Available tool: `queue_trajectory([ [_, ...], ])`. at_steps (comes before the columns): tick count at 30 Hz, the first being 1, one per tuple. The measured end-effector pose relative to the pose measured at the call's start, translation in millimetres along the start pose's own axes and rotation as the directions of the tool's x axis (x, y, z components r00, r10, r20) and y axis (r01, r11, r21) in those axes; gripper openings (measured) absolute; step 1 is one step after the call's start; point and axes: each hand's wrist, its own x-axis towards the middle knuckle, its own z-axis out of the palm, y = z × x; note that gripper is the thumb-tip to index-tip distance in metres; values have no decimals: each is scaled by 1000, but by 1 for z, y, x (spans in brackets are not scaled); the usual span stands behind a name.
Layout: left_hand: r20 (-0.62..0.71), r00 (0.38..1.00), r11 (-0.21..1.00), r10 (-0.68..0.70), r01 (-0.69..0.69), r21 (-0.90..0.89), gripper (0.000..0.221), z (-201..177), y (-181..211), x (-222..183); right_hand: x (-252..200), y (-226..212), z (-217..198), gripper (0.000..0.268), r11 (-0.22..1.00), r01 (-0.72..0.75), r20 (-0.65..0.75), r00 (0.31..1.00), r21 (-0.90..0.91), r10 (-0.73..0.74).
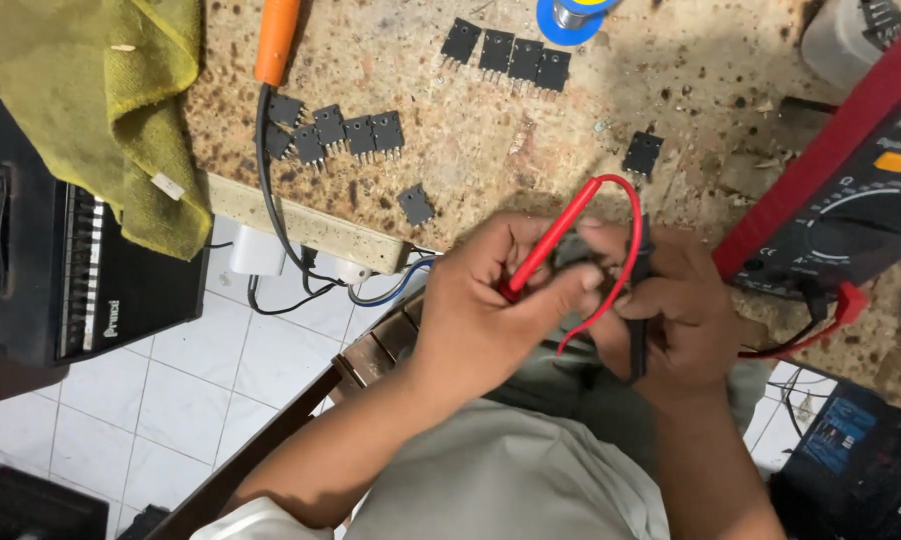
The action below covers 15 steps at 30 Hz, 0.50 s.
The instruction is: Testing and sorting electronic components using a digital multimeter at a repair bench.
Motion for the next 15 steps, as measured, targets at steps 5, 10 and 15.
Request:
queue_trajectory([
  [5,40,998,998,56,-56,-4,28,-2,0,5,2,-4,2,38,999,-20,-7,1000,-31,20],
  [10,81,995,998,55,-54,-21,36,-7,0,9,4,-5,1,40,1000,11,-9,1000,-12,-11],
  [15,106,991,995,87,-81,-57,35,-8,-3,10,6,-10,0,47,998,-19,-6,1000,-65,18],
])
